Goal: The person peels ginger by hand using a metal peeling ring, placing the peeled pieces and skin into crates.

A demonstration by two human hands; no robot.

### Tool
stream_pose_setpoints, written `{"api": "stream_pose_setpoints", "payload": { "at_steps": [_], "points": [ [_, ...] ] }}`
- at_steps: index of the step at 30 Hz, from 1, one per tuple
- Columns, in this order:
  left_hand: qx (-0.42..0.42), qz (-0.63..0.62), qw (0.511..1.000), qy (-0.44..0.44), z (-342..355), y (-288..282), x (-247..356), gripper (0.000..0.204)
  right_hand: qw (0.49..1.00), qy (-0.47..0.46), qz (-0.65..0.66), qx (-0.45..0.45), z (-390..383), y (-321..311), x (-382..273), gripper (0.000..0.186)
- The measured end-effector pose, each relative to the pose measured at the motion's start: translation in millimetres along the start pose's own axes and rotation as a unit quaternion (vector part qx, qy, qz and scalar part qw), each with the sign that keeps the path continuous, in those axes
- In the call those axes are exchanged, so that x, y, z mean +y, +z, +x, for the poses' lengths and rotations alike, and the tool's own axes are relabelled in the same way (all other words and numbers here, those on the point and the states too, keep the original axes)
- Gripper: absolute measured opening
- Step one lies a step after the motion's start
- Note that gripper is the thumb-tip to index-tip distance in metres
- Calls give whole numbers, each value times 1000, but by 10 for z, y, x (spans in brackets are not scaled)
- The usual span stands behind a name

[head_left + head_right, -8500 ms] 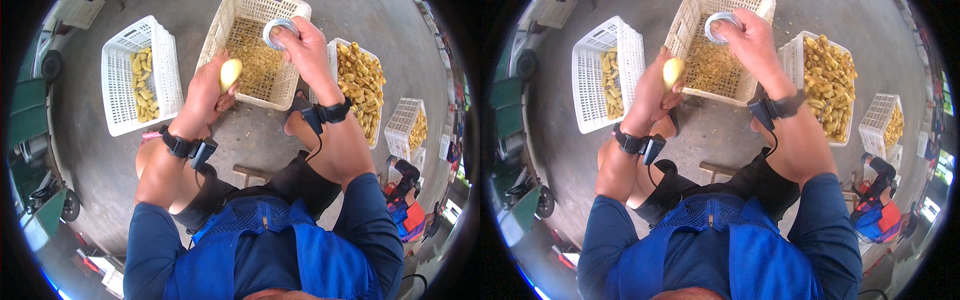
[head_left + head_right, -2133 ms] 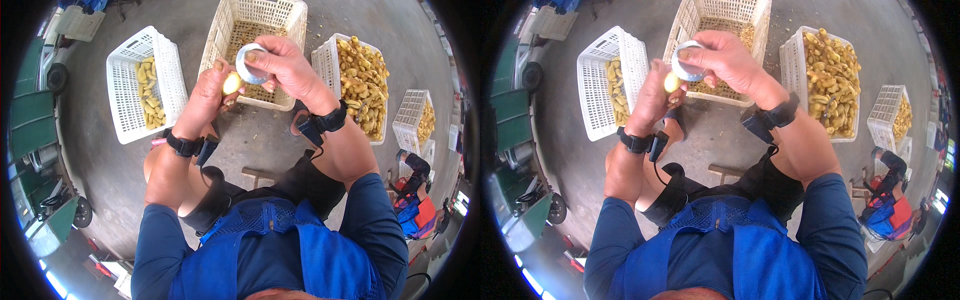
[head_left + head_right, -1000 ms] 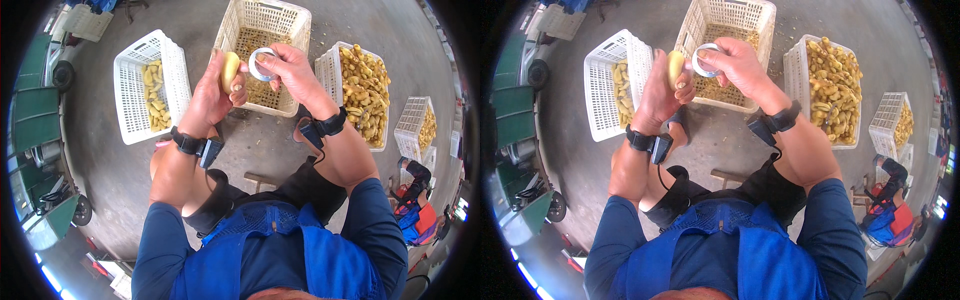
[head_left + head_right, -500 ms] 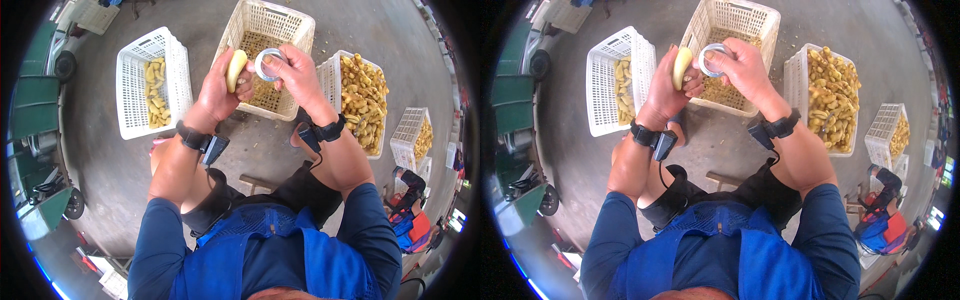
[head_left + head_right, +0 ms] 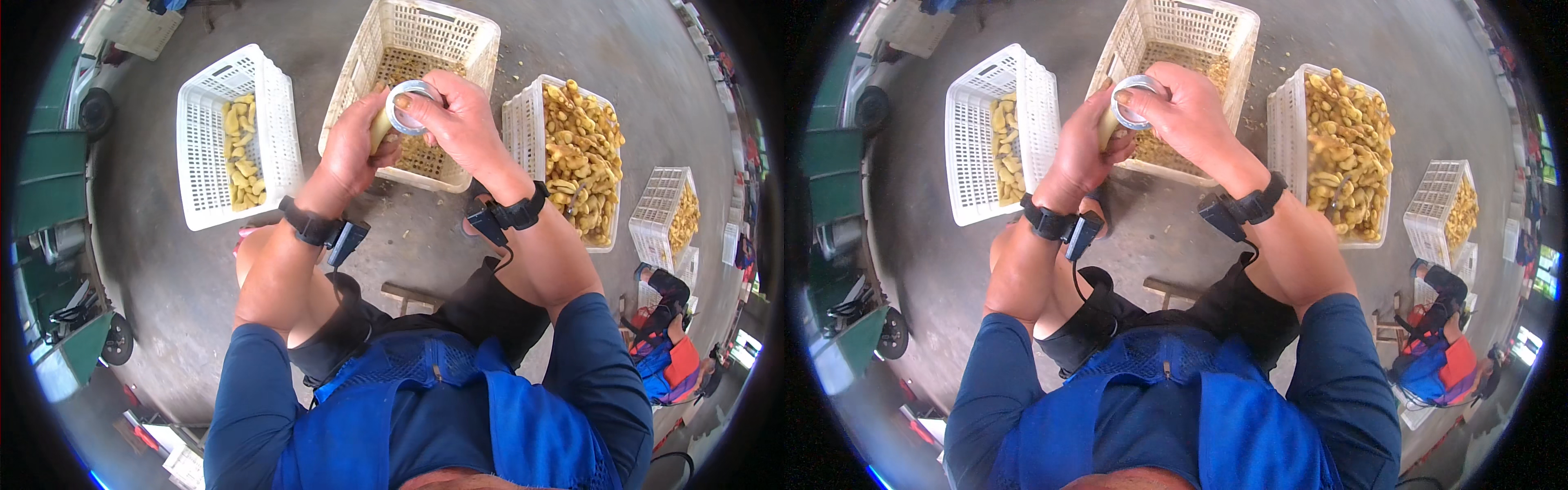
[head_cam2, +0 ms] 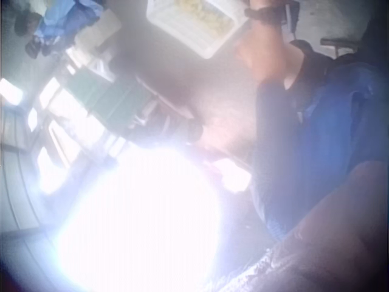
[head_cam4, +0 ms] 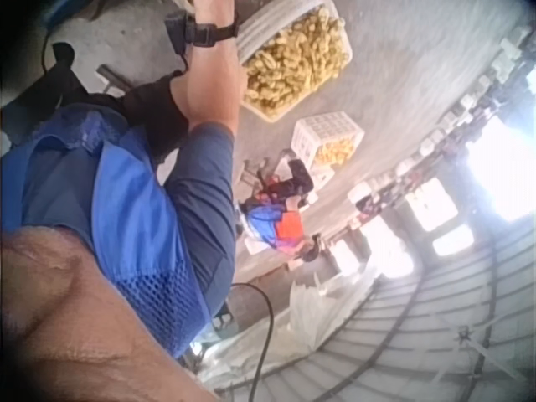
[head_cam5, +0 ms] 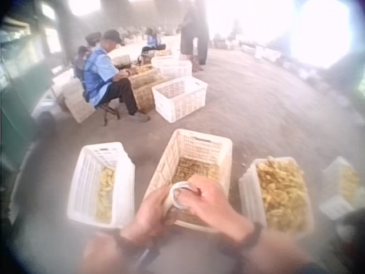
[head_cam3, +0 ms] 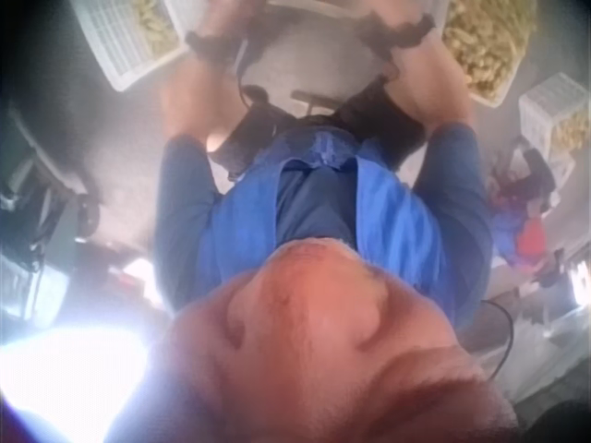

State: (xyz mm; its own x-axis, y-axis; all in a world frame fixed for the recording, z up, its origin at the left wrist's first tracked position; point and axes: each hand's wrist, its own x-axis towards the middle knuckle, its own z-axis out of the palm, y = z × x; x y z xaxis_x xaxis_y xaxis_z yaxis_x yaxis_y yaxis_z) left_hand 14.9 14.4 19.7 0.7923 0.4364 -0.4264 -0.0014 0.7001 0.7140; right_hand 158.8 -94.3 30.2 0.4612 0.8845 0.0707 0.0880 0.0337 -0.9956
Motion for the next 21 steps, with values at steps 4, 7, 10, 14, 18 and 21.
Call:
{"api": "stream_pose_setpoints", "payload": {
  "at_steps": [4, 7, 10, 14, 18, 21],
  "points": [
    [1, 38, 999, 12, -42, 5, 43, 34, 998, 41, 28, 23, 69, -177, 22, 25],
    [-66, -7, 998, -9, -59, -64, 95, 42, 994, 28, 14, 103, 170, -348, 105, 22],
    [-79, -19, 997, -8, -42, -103, 99, 51, 995, 14, 25, 92, 116, -303, 46, 24],
    [-84, -60, 994, -22, -15, -109, 77, 44, 999, 13, 34, 27, 59, -97, 64, 28],
    [-68, -80, 994, -15, -6, -108, 82, 38, 999, 2, 32, 16, 29, -33, 7, 30],
    [-35, -48, 998, -19, -28, -17, 80, 38, 999, 1, 38, 4, 17, -24, 42, 29]
  ]
}}
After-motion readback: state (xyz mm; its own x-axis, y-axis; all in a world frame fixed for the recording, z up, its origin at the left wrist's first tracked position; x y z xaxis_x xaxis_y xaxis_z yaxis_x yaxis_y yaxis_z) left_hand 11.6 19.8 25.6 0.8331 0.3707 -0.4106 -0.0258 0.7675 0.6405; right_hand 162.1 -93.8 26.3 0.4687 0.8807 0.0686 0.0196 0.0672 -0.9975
